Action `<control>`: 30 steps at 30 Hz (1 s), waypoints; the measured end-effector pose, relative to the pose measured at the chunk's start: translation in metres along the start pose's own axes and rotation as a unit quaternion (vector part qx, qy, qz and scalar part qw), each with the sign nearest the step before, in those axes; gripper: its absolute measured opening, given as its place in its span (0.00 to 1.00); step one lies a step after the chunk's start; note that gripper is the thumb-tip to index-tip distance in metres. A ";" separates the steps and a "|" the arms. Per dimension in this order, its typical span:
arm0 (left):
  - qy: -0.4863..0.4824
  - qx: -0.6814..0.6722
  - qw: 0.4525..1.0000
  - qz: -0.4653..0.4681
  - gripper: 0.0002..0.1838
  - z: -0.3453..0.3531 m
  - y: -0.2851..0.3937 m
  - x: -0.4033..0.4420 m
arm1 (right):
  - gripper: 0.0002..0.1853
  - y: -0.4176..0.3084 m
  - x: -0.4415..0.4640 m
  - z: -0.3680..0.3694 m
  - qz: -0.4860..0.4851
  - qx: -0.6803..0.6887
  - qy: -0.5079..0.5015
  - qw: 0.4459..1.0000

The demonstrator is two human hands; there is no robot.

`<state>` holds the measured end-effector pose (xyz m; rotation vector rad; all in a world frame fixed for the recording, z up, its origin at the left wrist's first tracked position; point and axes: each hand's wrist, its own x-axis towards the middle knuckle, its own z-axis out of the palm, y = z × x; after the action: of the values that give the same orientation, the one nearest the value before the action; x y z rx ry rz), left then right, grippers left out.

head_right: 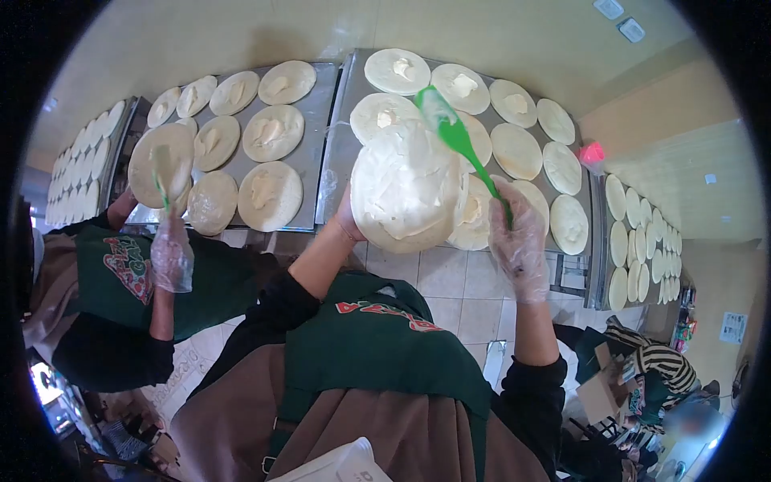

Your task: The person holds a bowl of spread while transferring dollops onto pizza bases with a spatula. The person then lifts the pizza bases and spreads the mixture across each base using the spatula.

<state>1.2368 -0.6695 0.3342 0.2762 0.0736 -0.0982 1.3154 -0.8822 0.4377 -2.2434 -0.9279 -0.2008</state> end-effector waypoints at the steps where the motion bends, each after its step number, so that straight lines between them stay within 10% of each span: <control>1: -0.047 -0.059 0.997 -0.008 0.31 0.000 0.002 0.001 | 0.15 0.000 -0.004 0.000 0.003 -0.001 0.001 1.000; 6: -0.090 -0.112 0.989 -0.018 0.31 -0.010 0.007 0.017 | 0.14 -0.002 -0.013 -0.002 0.168 -0.001 -0.158 0.973; 10: -0.116 -0.171 0.976 -0.071 0.32 -0.011 0.015 0.030 | 0.15 0.011 -0.022 0.009 -0.080 0.005 -0.148 0.986; 19: -0.134 -0.219 0.964 -0.064 0.34 -0.003 0.029 0.040 | 0.16 0.005 -0.019 -0.017 -0.152 -0.048 -0.207 0.965; 22: 0.048 0.081 0.995 -0.006 0.32 0.025 0.025 0.034 | 0.16 0.008 -0.005 -0.024 -0.137 -0.030 -0.166 0.976; 24: -0.199 -0.224 0.941 -0.155 0.32 0.016 0.023 0.039 | 0.16 0.007 0.004 -0.027 -0.109 -0.041 -0.156 0.981; 30: -0.221 -0.177 0.944 -0.167 0.31 0.017 0.023 0.037 | 0.14 -0.006 -0.001 -0.027 -0.164 -0.114 -0.219 0.955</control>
<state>1.2767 -0.6557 0.3537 -0.1261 -0.3092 -0.4779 1.3135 -0.8971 0.4605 -2.3774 -1.5875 0.0528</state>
